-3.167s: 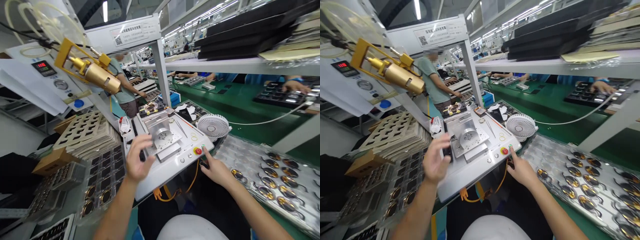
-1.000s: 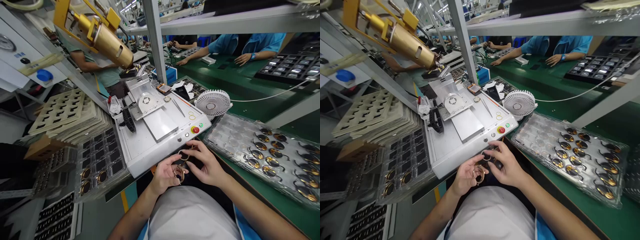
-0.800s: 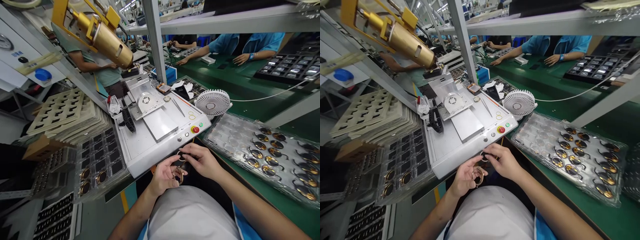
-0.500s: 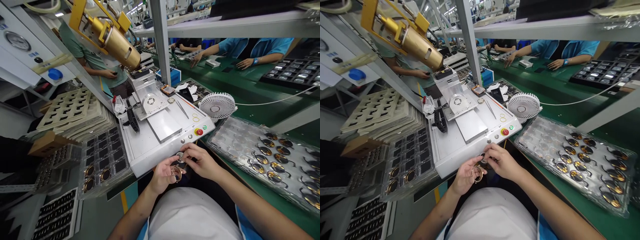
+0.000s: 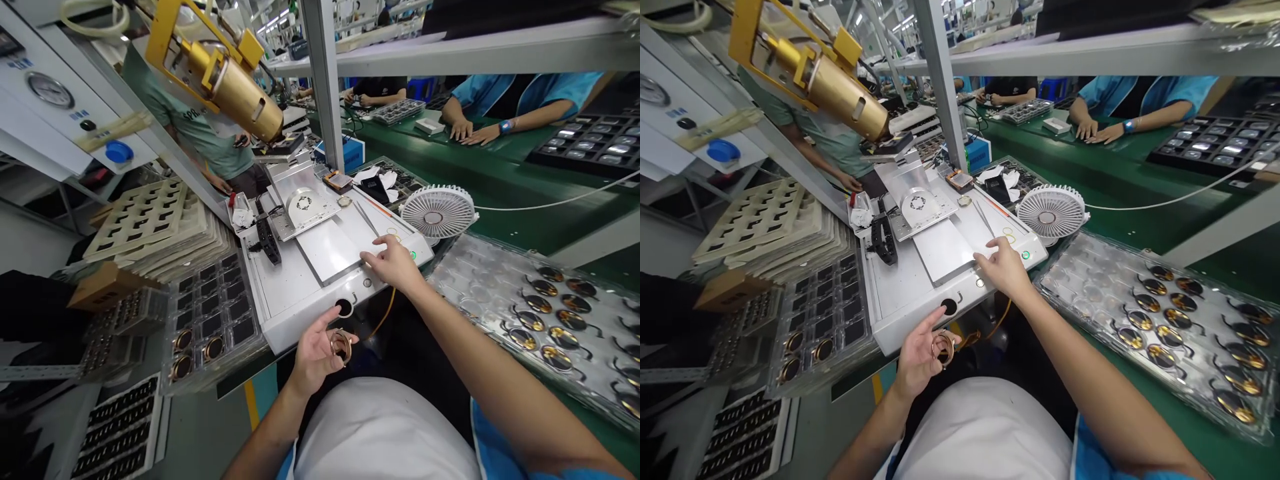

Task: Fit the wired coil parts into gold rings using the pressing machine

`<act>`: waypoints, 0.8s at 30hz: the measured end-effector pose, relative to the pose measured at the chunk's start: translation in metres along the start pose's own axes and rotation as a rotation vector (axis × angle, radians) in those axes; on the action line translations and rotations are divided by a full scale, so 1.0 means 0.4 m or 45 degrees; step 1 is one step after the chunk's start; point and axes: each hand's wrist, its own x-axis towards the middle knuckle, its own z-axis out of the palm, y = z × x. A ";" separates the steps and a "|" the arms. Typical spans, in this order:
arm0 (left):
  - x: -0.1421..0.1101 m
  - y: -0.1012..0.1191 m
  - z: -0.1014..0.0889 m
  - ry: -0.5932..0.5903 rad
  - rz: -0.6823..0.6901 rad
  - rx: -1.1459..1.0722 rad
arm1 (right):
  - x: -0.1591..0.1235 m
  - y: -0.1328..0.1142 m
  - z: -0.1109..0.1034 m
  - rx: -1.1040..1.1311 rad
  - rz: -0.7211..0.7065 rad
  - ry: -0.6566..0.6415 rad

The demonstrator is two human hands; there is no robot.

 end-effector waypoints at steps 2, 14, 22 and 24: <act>-0.009 -0.009 -0.001 0.007 0.104 0.200 | -0.058 0.022 0.005 0.100 -0.077 0.013; 0.019 -0.064 0.052 -0.291 0.404 0.994 | -0.237 0.060 0.057 0.914 0.072 -0.378; 0.021 -0.038 0.031 -0.305 0.396 0.723 | -0.235 0.059 0.011 0.819 0.156 -0.487; 0.017 -0.041 0.024 -0.336 0.414 0.841 | -0.234 0.065 0.015 0.817 0.184 -0.495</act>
